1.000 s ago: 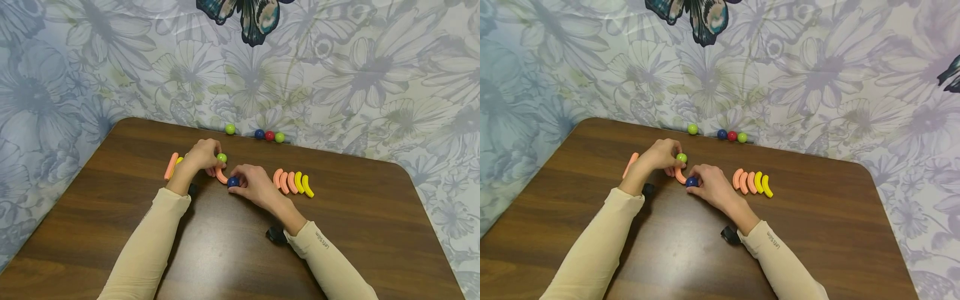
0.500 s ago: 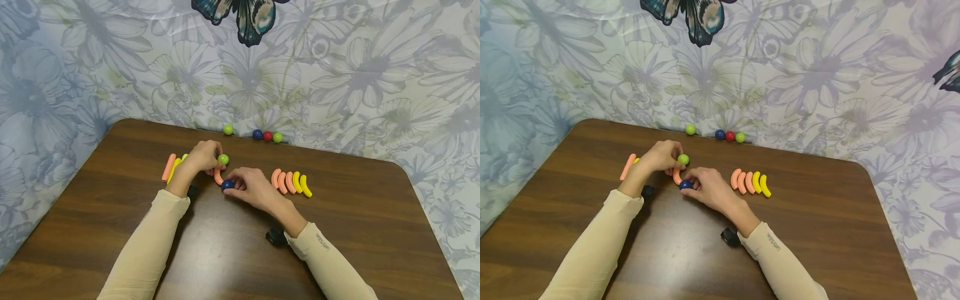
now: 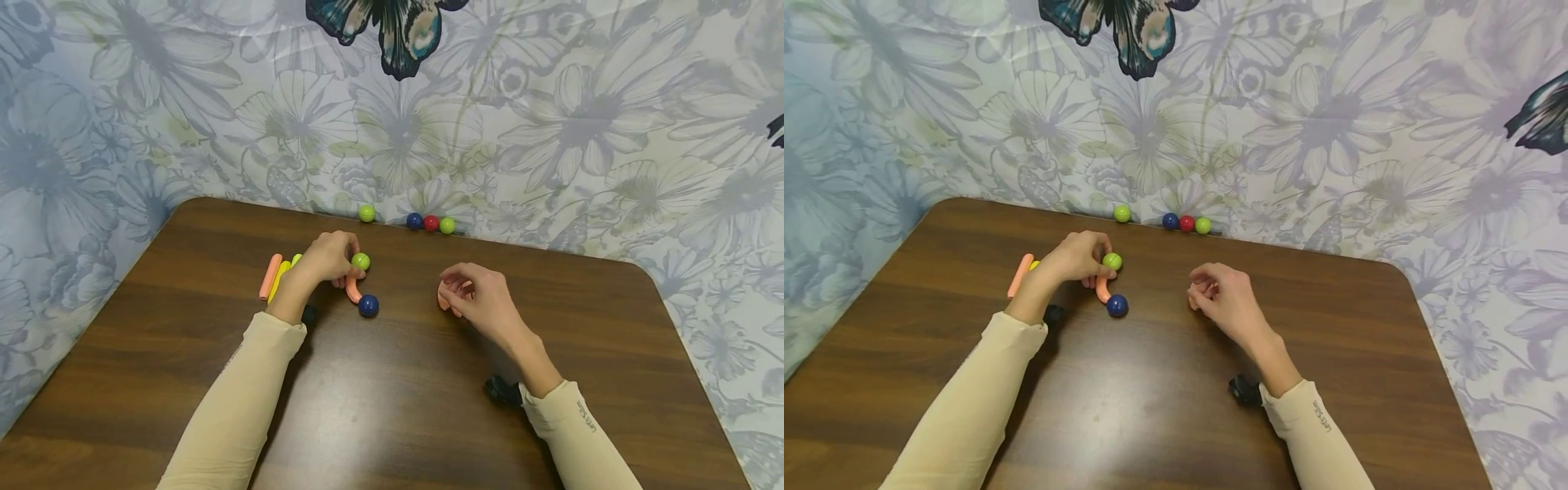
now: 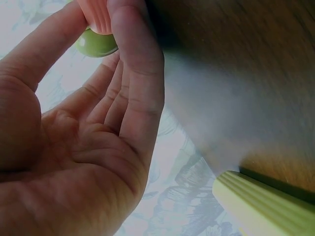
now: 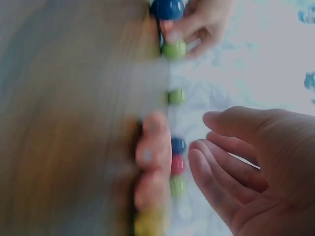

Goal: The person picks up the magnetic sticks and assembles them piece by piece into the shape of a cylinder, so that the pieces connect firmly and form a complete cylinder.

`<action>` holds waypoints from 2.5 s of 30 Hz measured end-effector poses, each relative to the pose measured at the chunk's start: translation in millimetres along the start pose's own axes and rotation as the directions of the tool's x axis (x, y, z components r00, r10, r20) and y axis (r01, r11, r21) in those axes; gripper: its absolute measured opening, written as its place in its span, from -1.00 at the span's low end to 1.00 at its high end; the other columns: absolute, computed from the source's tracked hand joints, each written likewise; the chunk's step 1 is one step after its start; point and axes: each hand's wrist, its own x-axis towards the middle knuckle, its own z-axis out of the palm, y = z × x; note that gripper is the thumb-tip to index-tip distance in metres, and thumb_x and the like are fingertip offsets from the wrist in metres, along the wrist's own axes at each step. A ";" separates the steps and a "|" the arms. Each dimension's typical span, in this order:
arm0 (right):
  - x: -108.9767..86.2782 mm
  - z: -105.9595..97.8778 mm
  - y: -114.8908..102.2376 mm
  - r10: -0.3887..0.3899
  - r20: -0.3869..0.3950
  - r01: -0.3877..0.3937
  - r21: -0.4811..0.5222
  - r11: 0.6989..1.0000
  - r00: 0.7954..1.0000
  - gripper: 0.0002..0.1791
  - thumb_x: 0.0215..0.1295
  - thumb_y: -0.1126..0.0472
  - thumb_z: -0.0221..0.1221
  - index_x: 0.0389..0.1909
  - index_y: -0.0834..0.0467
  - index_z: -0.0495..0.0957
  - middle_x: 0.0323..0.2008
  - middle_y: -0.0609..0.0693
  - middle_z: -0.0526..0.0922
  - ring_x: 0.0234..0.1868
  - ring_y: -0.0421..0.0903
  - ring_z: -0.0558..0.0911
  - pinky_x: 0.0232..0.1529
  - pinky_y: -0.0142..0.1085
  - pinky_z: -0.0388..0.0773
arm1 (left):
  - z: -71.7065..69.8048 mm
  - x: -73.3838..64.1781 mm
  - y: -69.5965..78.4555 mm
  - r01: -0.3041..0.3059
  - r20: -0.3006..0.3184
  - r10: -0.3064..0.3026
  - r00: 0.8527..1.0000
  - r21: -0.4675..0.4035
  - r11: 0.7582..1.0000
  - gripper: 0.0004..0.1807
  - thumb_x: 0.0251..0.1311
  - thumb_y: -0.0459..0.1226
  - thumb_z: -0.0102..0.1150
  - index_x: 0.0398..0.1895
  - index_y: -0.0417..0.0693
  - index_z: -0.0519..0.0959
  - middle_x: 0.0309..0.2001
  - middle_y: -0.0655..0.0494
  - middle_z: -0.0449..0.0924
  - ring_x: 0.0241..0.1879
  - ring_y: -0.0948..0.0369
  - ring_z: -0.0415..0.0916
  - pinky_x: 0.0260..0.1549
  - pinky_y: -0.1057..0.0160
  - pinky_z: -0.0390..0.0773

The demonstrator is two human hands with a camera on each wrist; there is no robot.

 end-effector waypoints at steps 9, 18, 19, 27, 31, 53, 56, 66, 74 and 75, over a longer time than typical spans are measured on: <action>-31.5 -42.4 47.2 -0.033 -0.042 0.027 -0.146 0.989 0.999 -0.65 0.22 0.54 0.39 -0.03 0.14 0.75 -0.09 0.03 0.78 -0.13 0.00 0.76 -0.12 -0.01 0.73 | 2.5 1.8 -2.6 -0.010 0.009 0.010 1.000 -0.017 1.000 -0.64 0.21 -0.30 0.53 -0.05 -0.20 0.56 -0.43 -0.09 0.70 -0.60 0.16 0.70 -0.53 0.22 0.70; -37.9 -48.9 72.9 -0.144 0.076 0.157 -0.220 0.963 0.987 -0.59 0.15 0.62 0.37 -0.11 0.11 0.81 0.08 0.08 0.71 0.18 0.11 0.59 0.09 0.11 0.61 | -2.2 0.6 -5.2 -0.009 -0.002 0.009 1.000 -0.029 1.000 -0.64 0.21 -0.32 0.52 -0.05 -0.21 0.56 -0.41 -0.11 0.69 -0.61 0.16 0.68 -0.52 0.20 0.71; -36.9 -49.0 73.7 -0.145 0.095 0.164 -0.226 0.960 0.985 -0.60 0.15 0.61 0.38 -0.12 0.11 0.81 0.10 0.10 0.70 0.19 0.13 0.57 0.11 0.13 0.60 | -3.0 0.3 -5.6 -0.006 -0.002 0.006 1.000 -0.030 1.000 -0.64 0.21 -0.32 0.52 -0.05 -0.22 0.56 -0.42 -0.12 0.69 -0.62 0.16 0.68 -0.52 0.20 0.71; -39.6 -65.9 82.7 -0.046 0.180 0.092 -0.255 0.963 0.983 -0.61 0.15 0.56 0.41 -0.07 0.10 0.80 0.04 0.08 0.74 0.17 0.16 0.63 0.14 0.18 0.61 | -4.2 -1.2 -6.7 -0.006 0.001 0.006 1.000 -0.044 0.999 -0.64 0.20 -0.33 0.52 -0.04 -0.22 0.55 -0.42 -0.11 0.67 -0.61 0.16 0.68 -0.52 0.21 0.71; -46.8 -78.8 92.9 0.005 0.168 0.039 -0.258 0.965 0.986 -0.61 0.14 0.56 0.43 -0.06 0.14 0.79 0.00 0.09 0.77 0.08 0.18 0.70 0.09 0.18 0.64 | -3.0 -0.5 -6.8 -0.007 0.007 0.007 1.000 -0.061 0.998 -0.64 0.20 -0.34 0.52 -0.04 -0.23 0.55 -0.44 -0.10 0.67 -0.60 0.15 0.69 -0.51 0.20 0.72; -38.5 -76.6 102.6 0.049 -0.039 -0.057 -0.233 0.971 0.998 -0.76 0.29 0.30 0.46 -0.03 0.12 0.78 -0.11 0.03 0.80 -0.14 0.04 0.76 -0.12 0.01 0.71 | 3.6 1.6 -3.0 -0.049 -0.010 0.049 0.999 -0.012 0.999 -0.66 0.19 -0.33 0.53 -0.08 -0.17 0.57 -0.47 -0.03 0.65 -0.61 0.13 0.66 -0.58 0.24 0.65; -30.6 -71.9 97.1 0.046 -0.090 -0.063 -0.206 0.977 0.995 -0.76 0.30 0.31 0.44 -0.03 0.16 0.76 -0.13 0.07 0.79 -0.18 0.08 0.78 -0.16 0.03 0.74 | 3.9 1.9 -2.3 -0.067 -0.033 0.067 0.997 0.011 0.998 -0.68 0.17 -0.34 0.55 -0.10 -0.15 0.59 -0.51 -0.01 0.64 -0.62 0.13 0.65 -0.60 0.27 0.61; 6.6 -39.1 54.7 0.088 -0.144 -0.097 -0.059 0.993 0.986 -0.76 0.32 0.25 0.44 -0.01 0.15 0.75 -0.12 0.09 0.81 -0.15 0.07 0.79 -0.08 0.04 0.75 | 3.8 3.5 -0.1 -0.087 -0.060 0.091 0.994 0.060 0.994 -0.66 0.13 -0.33 0.57 -0.07 -0.12 0.63 -0.48 0.01 0.59 -0.64 0.21 0.58 -0.58 0.30 0.56; 36.0 -2.3 16.3 0.151 -0.091 -0.147 0.046 0.988 0.984 -0.81 0.31 0.24 0.44 -0.09 0.12 0.76 -0.20 0.03 0.81 -0.23 -0.05 0.78 -0.13 -0.10 0.74 | 5.7 5.8 -0.7 -0.120 -0.086 0.129 0.988 0.100 0.988 -0.64 0.12 -0.30 0.58 -0.04 -0.07 0.67 -0.42 0.01 0.59 -0.57 0.19 0.58 -0.49 0.27 0.53; 39.2 2.4 12.8 0.155 -0.084 -0.150 0.062 0.987 0.984 -0.82 0.30 0.24 0.44 -0.10 0.12 0.76 -0.22 0.02 0.80 -0.25 -0.07 0.78 -0.14 -0.13 0.73 | 5.8 6.1 -0.8 -0.126 -0.088 0.135 0.987 0.104 0.987 -0.64 0.12 -0.30 0.58 -0.03 -0.07 0.67 -0.41 0.02 0.60 -0.56 0.18 0.58 -0.47 0.25 0.53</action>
